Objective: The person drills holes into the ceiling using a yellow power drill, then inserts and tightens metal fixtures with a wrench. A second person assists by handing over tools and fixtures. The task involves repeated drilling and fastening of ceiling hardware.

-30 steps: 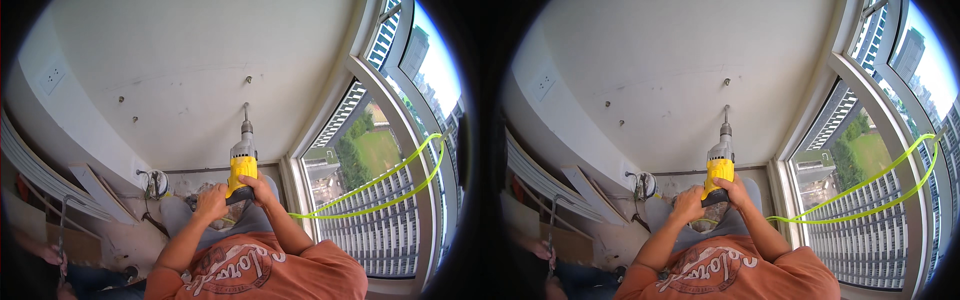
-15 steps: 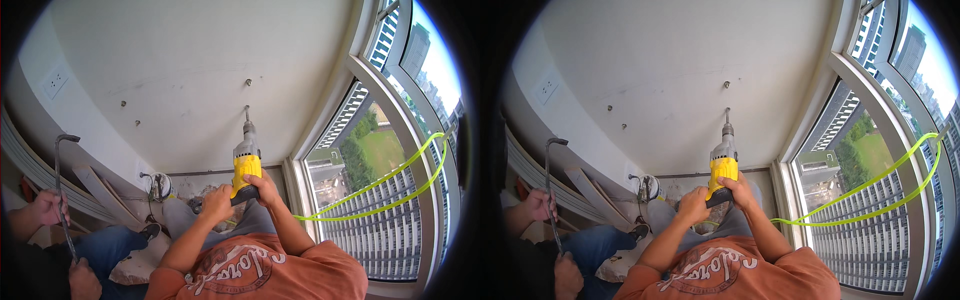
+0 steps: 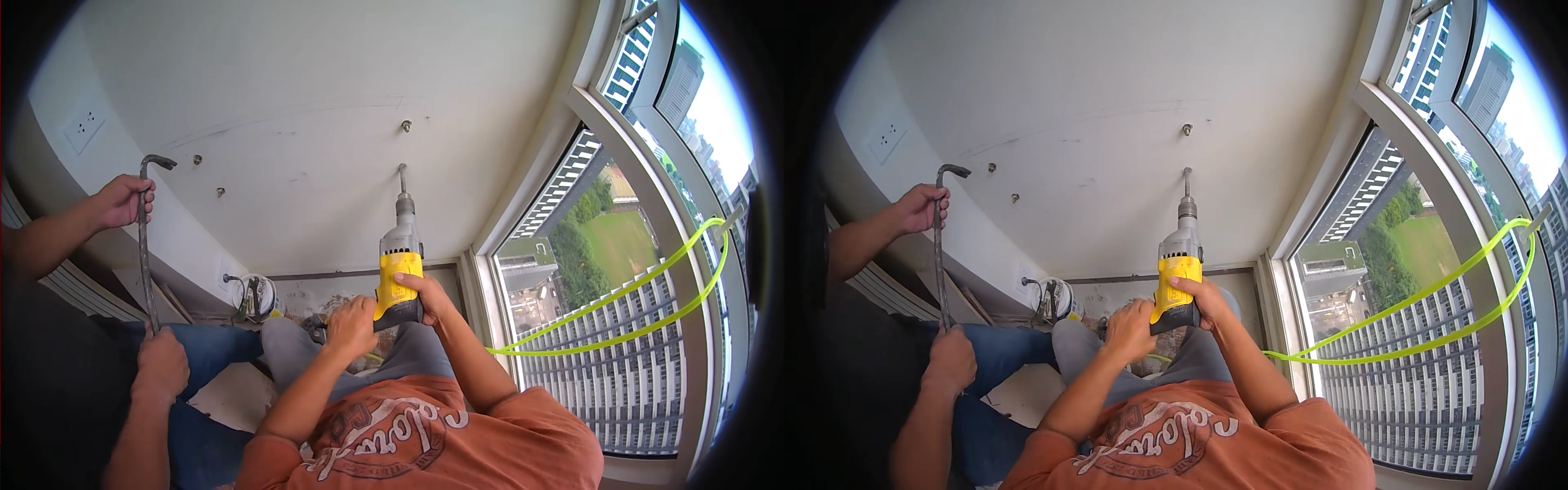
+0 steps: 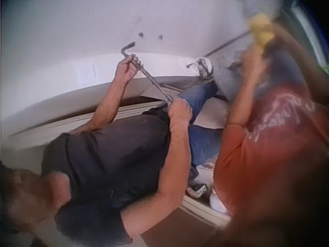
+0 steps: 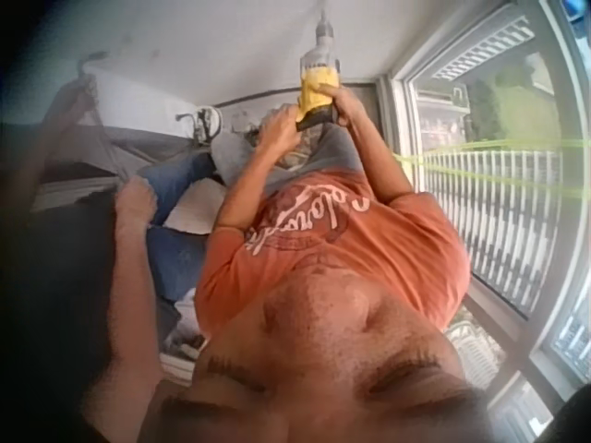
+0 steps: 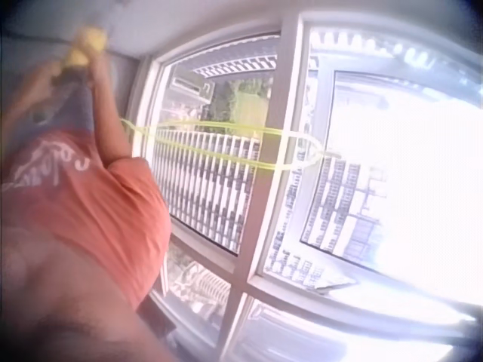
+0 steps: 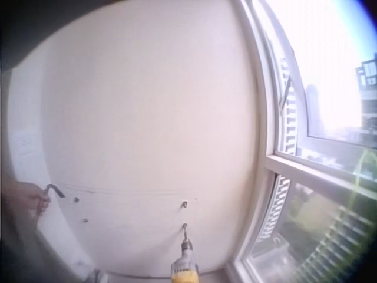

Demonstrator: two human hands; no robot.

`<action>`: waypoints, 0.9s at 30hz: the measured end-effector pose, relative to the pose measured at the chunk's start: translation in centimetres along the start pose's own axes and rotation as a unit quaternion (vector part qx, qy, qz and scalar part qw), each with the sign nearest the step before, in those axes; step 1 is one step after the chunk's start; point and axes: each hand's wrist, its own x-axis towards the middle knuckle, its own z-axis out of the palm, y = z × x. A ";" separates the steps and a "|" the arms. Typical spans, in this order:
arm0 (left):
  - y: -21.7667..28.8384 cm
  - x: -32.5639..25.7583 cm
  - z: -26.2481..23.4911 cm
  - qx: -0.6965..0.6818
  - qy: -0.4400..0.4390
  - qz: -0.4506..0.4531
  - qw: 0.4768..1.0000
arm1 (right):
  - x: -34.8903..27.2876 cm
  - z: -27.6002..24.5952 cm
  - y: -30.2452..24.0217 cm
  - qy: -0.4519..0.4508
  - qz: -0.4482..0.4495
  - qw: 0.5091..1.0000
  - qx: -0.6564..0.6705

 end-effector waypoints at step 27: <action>1.8 1.1 -7.9 0.034 0.003 -0.019 0.999 | 0.5 5.5 -2.7 0.038 -0.033 0.998 0.036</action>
